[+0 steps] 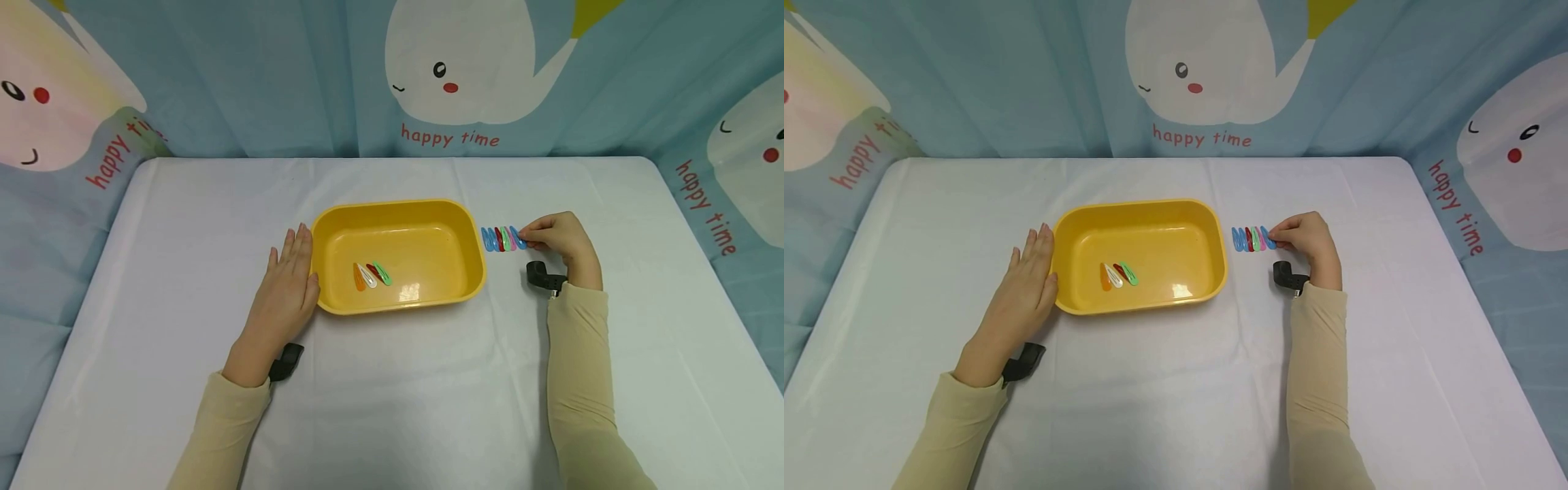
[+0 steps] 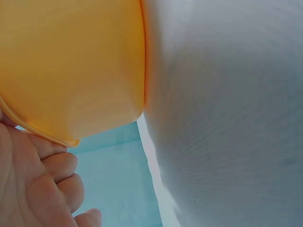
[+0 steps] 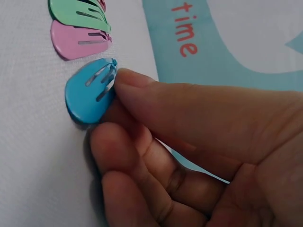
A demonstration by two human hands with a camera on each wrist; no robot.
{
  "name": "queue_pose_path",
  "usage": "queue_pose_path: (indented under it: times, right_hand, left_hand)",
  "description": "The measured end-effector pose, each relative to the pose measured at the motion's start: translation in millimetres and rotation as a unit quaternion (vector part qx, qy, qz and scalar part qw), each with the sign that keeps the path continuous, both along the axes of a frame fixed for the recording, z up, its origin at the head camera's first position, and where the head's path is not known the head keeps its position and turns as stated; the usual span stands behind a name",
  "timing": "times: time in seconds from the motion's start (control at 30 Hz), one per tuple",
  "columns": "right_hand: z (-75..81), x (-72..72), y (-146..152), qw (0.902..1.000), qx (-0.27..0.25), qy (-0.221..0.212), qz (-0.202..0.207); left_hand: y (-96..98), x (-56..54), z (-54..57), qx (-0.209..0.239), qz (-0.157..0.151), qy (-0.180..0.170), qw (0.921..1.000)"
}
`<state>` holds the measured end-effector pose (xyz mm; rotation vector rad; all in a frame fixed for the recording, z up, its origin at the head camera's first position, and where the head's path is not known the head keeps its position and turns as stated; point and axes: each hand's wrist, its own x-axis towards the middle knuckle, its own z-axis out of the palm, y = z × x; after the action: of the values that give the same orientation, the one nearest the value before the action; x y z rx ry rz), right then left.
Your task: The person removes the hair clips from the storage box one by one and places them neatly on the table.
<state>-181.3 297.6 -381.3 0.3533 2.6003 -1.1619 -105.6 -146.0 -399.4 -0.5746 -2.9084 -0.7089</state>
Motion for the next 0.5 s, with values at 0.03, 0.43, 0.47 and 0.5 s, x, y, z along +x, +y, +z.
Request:
queue_pose_path:
  times: [0.03, 0.43, 0.47, 0.5]
  right_hand:
    - [0.0, -0.1, 0.4, 1.0, 0.001, 0.0, 0.0]
    - [0.4, -0.1, -1.2, 0.9999, -0.016, -0.002, -0.001]
    - [0.3, -0.3, -1.2, 0.9998, -0.018, -0.002, -0.001]
    - [0.3, -0.4, -1.2, 0.9998, -0.018, -0.001, 0.0]
  left_hand:
    - [-0.1, 0.1, 0.0, 0.0, 0.0, 0.001, 1.0]
    - [0.3, 0.6, 0.5, -0.002, 0.0, -0.002, 1.0]
    - [0.3, 0.6, 0.6, -0.002, 0.0, -0.003, 1.0]
    - [0.2, 0.4, 0.4, -0.002, 0.0, -0.002, 1.0]
